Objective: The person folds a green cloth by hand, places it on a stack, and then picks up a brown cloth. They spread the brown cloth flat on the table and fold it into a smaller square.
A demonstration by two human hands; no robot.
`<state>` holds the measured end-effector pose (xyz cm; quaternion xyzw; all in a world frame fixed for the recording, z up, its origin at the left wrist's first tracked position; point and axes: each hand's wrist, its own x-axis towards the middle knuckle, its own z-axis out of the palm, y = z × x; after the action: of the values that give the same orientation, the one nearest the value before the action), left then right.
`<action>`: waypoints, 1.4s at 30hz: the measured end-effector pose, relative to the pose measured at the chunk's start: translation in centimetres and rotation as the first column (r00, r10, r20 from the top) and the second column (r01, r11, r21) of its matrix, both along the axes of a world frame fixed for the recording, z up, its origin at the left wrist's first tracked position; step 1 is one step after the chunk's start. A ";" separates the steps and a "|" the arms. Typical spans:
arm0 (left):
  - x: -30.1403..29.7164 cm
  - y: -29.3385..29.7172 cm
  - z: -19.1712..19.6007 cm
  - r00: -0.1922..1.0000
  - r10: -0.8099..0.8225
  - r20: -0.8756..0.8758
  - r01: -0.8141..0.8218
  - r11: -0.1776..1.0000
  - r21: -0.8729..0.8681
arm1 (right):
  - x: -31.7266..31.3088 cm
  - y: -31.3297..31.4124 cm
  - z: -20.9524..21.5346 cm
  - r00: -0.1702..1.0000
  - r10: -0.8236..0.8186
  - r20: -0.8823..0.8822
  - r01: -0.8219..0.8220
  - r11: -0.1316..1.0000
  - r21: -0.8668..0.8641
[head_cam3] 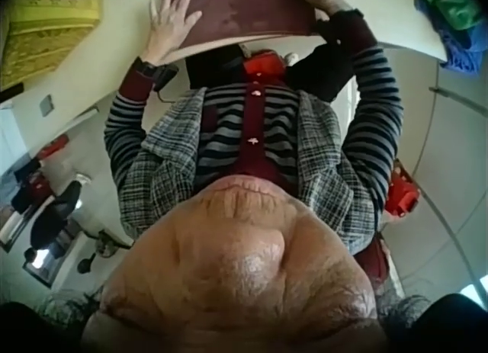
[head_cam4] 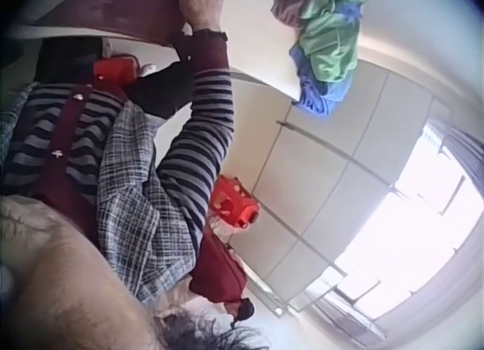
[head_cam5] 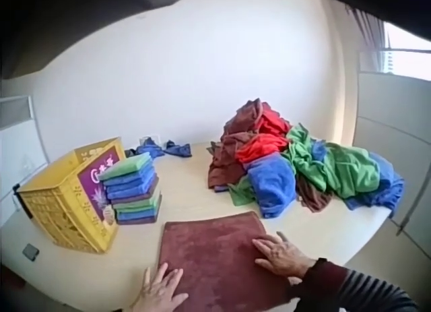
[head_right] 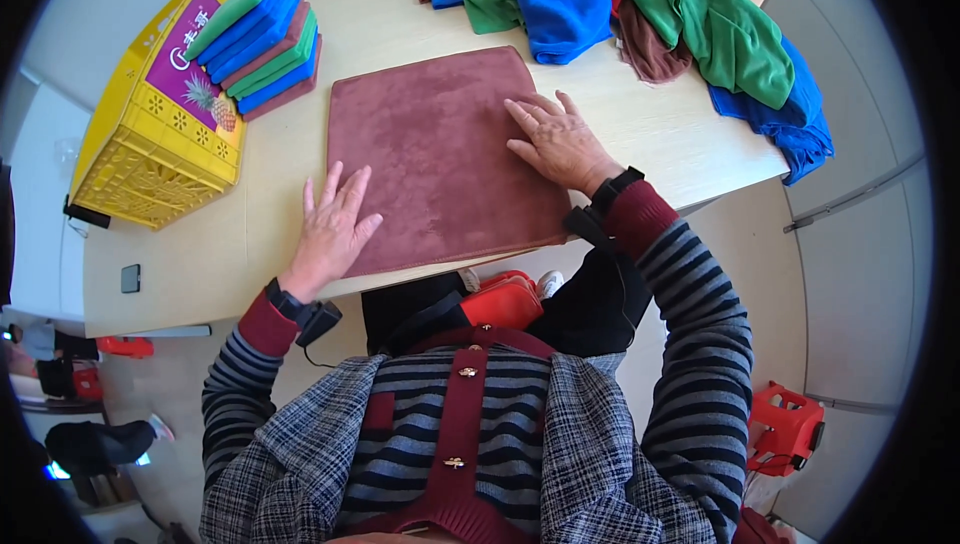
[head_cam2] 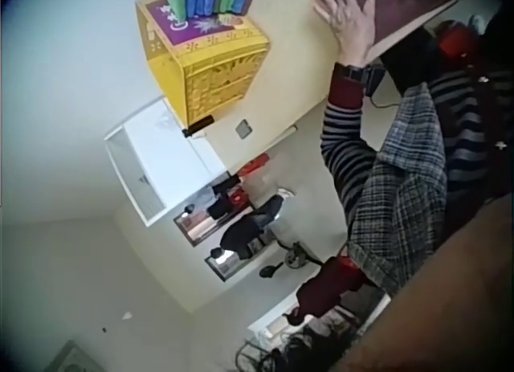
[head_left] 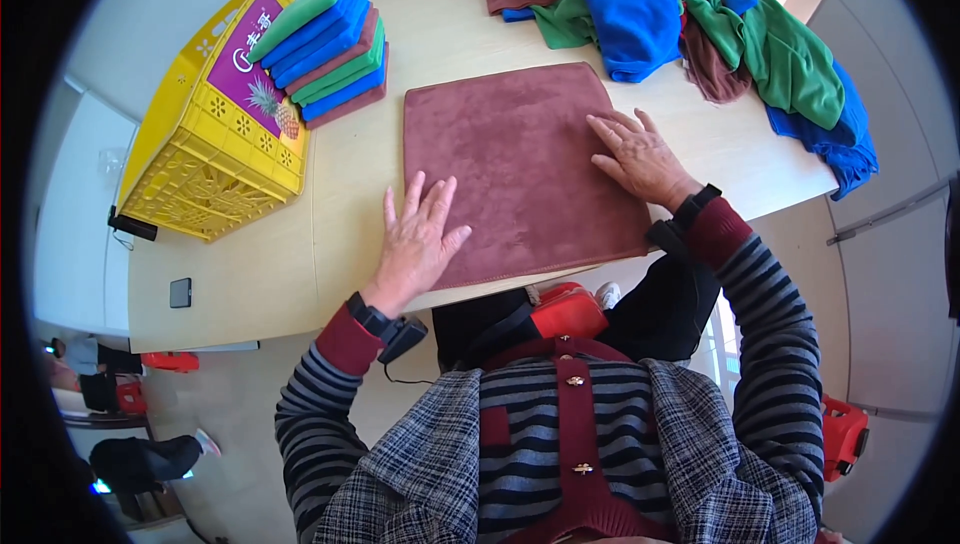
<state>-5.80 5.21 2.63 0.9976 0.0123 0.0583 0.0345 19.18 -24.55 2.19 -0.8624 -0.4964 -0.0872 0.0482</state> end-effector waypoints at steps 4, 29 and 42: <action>2.6 2.8 -0.1 1.000 0.017 -0.014 -0.016 0.999 0.046 | -3.5 -1.0 0.0 0.999 -0.035 0.008 0.035 0.999 -0.022; 14.3 2.0 -2.0 0.982 -0.059 0.180 0.035 0.990 0.135 | -11.4 7.2 0.8 0.970 0.158 -0.187 -0.108 0.961 0.254; -4.1 -0.9 -5.0 0.959 0.156 0.237 -0.097 0.965 -0.242 | -8.2 4.1 -3.3 0.998 -0.048 -0.045 0.050 0.997 0.057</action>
<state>-9.92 4.29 -2.36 0.9684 0.0786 0.1859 0.1463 10.98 -20.48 -1.13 -0.8742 -0.4712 -0.0840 0.0819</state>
